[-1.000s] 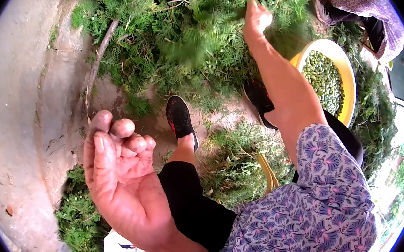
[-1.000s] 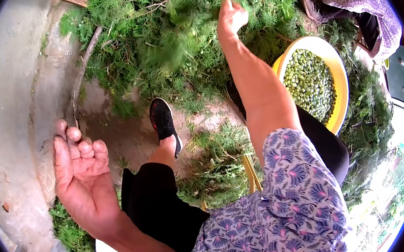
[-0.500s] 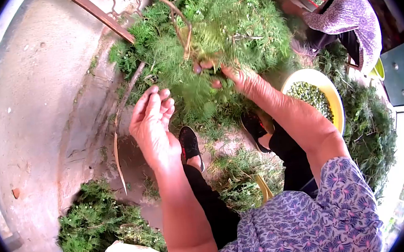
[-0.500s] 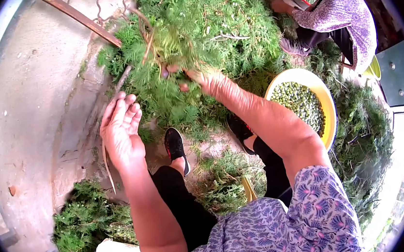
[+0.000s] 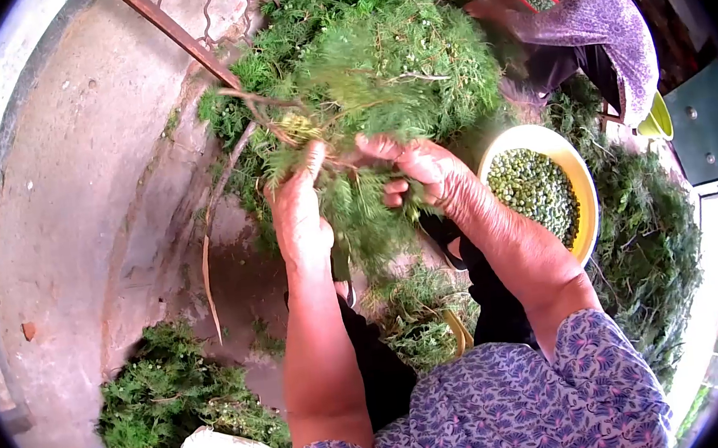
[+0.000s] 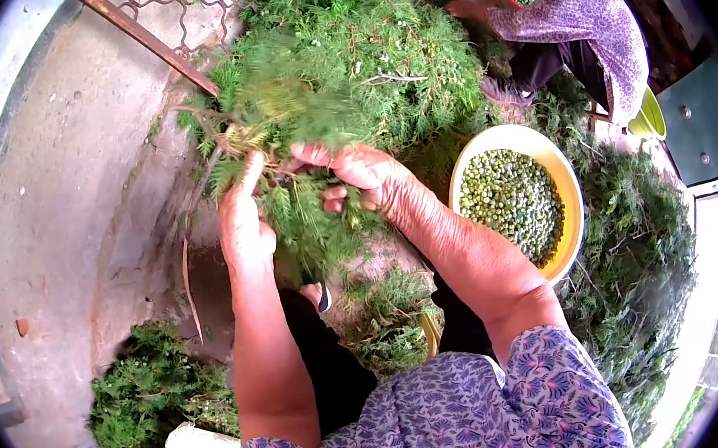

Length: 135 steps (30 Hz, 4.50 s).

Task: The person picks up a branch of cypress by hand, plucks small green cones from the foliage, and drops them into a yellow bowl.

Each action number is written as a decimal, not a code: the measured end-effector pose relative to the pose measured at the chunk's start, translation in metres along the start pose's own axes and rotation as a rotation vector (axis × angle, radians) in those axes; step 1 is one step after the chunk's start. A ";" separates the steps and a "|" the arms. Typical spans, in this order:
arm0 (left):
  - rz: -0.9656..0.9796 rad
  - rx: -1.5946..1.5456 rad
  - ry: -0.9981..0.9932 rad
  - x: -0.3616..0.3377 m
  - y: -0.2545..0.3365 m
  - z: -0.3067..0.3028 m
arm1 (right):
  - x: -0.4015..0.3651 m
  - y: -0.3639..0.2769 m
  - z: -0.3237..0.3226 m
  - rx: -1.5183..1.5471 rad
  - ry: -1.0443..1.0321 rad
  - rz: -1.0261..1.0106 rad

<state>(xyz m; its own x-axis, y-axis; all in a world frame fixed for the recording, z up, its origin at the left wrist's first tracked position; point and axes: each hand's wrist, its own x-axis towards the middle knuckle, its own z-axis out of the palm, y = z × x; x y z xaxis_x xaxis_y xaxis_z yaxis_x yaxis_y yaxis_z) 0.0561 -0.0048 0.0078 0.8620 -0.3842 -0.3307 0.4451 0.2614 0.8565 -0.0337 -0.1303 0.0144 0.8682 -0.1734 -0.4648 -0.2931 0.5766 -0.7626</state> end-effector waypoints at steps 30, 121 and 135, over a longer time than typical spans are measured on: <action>0.330 0.359 -0.396 0.008 -0.024 0.012 | -0.010 -0.033 -0.047 -0.417 -0.136 -0.418; -0.008 0.224 -0.685 -0.214 -0.085 0.040 | -0.221 0.090 -0.045 -0.103 0.306 -0.509; -0.006 -0.076 -0.257 -0.231 -0.057 -0.016 | -0.391 0.017 0.019 -0.761 0.664 -2.286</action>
<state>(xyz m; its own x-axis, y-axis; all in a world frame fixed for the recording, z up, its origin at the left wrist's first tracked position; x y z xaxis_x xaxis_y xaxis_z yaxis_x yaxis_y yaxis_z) -0.1646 0.0832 0.0286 0.7737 -0.5956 -0.2160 0.4755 0.3207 0.8192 -0.3703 -0.0378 0.1918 -0.2099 -0.0169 0.9776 0.2989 -0.9531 0.0478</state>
